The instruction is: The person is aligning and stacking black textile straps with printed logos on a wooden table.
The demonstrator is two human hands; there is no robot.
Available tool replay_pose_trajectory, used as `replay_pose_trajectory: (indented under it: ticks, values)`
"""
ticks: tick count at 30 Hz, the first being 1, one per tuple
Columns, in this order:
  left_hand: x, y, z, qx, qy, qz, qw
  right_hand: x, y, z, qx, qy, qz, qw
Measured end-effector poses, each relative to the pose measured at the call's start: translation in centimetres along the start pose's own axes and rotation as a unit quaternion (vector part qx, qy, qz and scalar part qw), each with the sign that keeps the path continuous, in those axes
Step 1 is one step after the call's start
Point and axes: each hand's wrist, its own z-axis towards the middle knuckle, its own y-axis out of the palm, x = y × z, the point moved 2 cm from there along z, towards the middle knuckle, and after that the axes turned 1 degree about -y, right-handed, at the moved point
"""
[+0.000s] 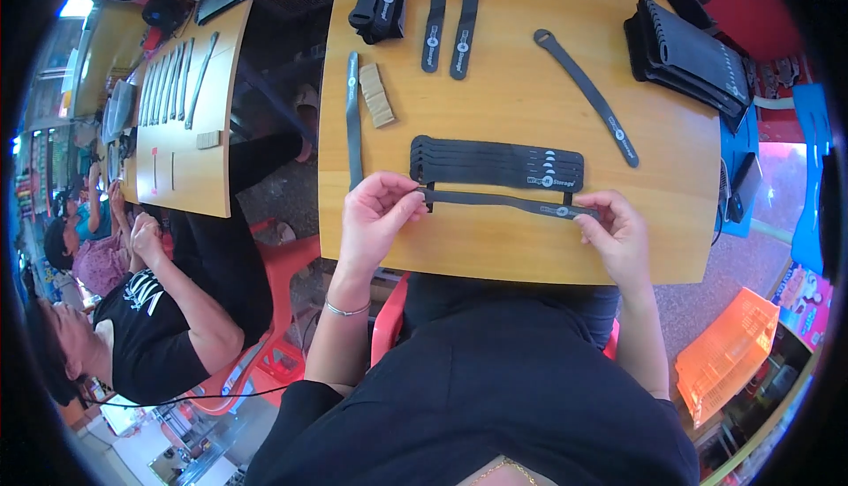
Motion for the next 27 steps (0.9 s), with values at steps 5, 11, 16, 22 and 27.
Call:
replay_pose_trajectory:
  ticks: [5,11,16,22,27]
  values:
    - [-0.8,-0.1,0.4,0.028,0.008,0.018,0.999,1.2,-0.3,0.6,0.037,0.027,0.037,0.998]
    - [-1.4,0.0,0.7,0.052,0.02,0.039,0.998,0.5,0.2,0.8,0.078,0.013,0.039,0.996]
    - [-1.5,-0.1,0.9,0.061,-0.001,0.048,0.997,0.2,0.8,0.8,0.097,-0.007,0.026,0.995]
    - [-1.6,0.4,0.9,0.101,0.012,0.035,0.994,0.7,0.8,1.2,0.11,-0.019,0.035,0.993]
    - [-1.5,0.4,0.9,0.104,0.013,0.041,0.994,0.7,1.0,1.3,0.115,-0.021,0.034,0.993]
